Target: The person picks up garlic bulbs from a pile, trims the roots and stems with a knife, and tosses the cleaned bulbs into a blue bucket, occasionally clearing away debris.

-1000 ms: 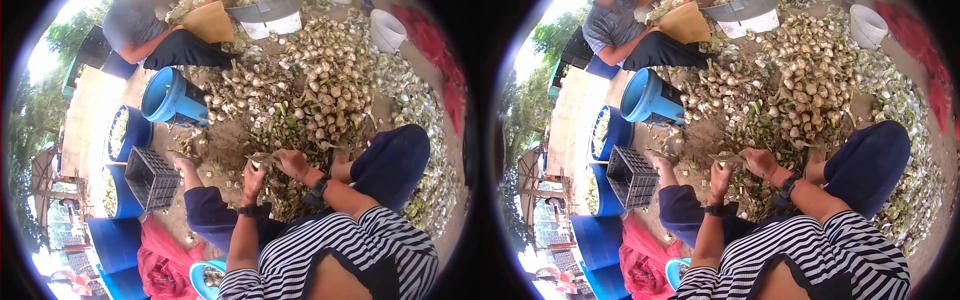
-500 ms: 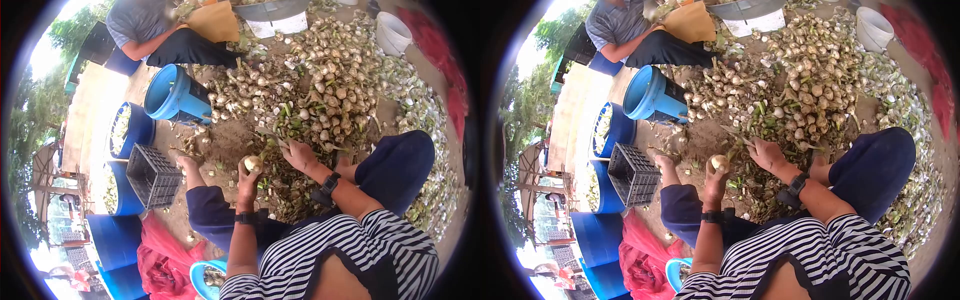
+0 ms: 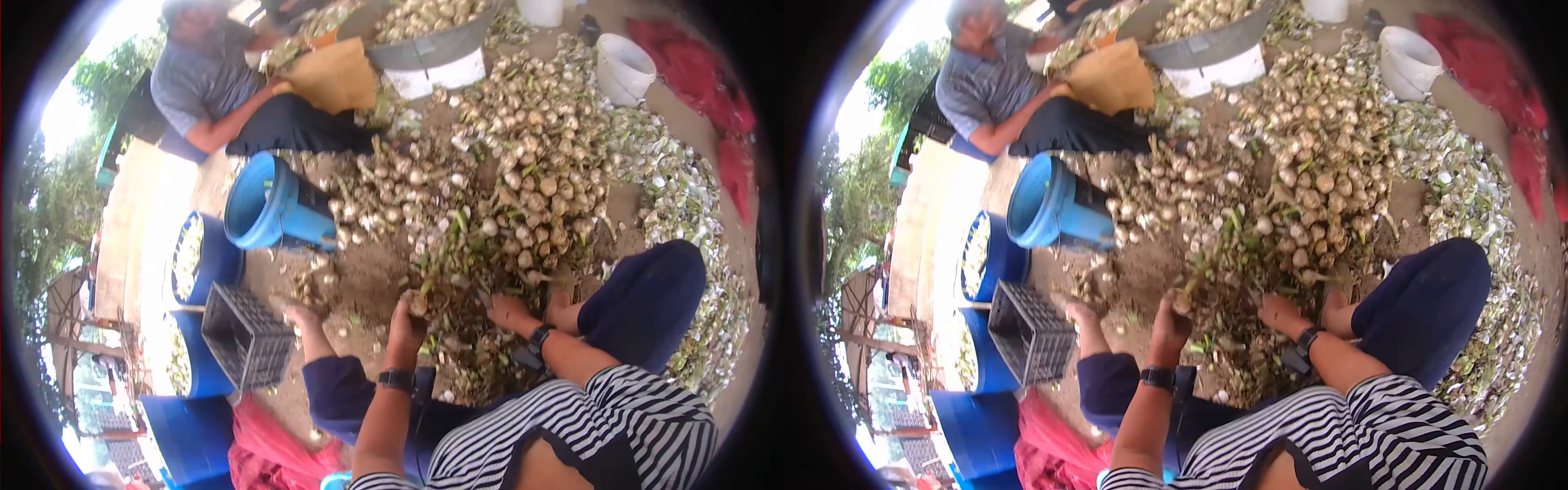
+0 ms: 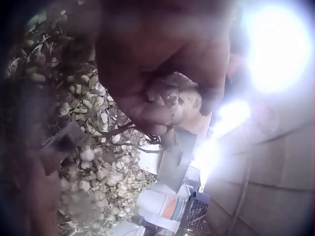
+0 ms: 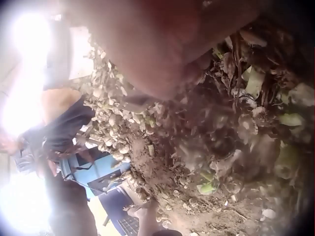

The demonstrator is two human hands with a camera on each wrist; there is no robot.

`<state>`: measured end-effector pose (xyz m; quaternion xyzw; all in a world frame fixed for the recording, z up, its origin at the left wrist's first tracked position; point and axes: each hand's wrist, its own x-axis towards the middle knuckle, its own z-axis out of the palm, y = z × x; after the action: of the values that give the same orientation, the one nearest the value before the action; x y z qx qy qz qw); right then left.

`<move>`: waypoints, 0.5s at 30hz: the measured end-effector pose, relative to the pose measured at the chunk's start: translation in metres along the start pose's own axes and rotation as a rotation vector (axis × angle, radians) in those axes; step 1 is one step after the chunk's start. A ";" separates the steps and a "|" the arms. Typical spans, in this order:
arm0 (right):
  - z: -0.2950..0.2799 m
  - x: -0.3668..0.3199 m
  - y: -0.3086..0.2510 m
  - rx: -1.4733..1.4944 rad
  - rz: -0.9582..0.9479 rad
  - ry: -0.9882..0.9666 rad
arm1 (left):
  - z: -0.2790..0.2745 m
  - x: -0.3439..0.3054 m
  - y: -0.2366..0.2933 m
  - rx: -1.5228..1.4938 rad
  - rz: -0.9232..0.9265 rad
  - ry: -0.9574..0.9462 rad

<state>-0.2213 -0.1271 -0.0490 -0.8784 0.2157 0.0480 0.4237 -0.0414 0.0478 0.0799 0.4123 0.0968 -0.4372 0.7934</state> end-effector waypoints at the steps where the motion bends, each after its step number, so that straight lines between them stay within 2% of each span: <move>1: -0.012 0.004 -0.009 0.041 0.100 -0.104 | 0.016 0.021 0.012 0.039 -0.048 0.035; 2: -0.021 0.006 -0.020 0.087 0.197 -0.218 | 0.031 0.040 0.024 0.076 -0.091 0.080; 4: -0.012 0.016 -0.022 0.208 0.245 -0.198 | 0.126 0.061 0.079 0.329 0.127 -0.187; 5: -0.021 0.022 -0.034 0.209 0.254 -0.191 | 0.181 0.067 0.113 0.365 0.206 -0.442; 6: -0.034 0.021 -0.054 0.212 0.268 -0.189 | 0.211 0.089 0.143 0.413 0.260 -0.478; 7: -0.042 0.018 -0.064 0.214 0.285 -0.192 | 0.246 0.094 0.164 0.382 0.440 -0.457; 8: -0.043 0.018 -0.061 0.235 0.277 -0.173 | 0.262 0.108 0.182 0.313 0.519 -0.455; 10: -0.036 0.027 -0.050 0.273 0.242 -0.134 | 0.273 0.090 0.178 0.401 0.664 -0.359; 11: -0.024 0.032 -0.038 0.312 0.226 -0.050 | 0.266 0.075 0.173 0.579 0.608 -0.317; 12: -0.026 0.034 -0.035 0.323 0.235 -0.063 | 0.250 0.055 0.166 0.759 0.548 -0.268; 14: -0.032 0.034 -0.031 0.352 0.255 -0.092 | 0.201 0.009 0.155 1.196 0.658 -0.194; 15: -0.030 0.035 -0.025 0.355 0.234 -0.067 | 0.181 -0.031 0.146 1.210 0.671 -0.129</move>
<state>-0.1822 -0.1486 -0.0213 -0.7569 0.3070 0.0871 0.5703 0.0158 -0.0260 0.2950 0.7630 -0.3440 -0.1692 0.5204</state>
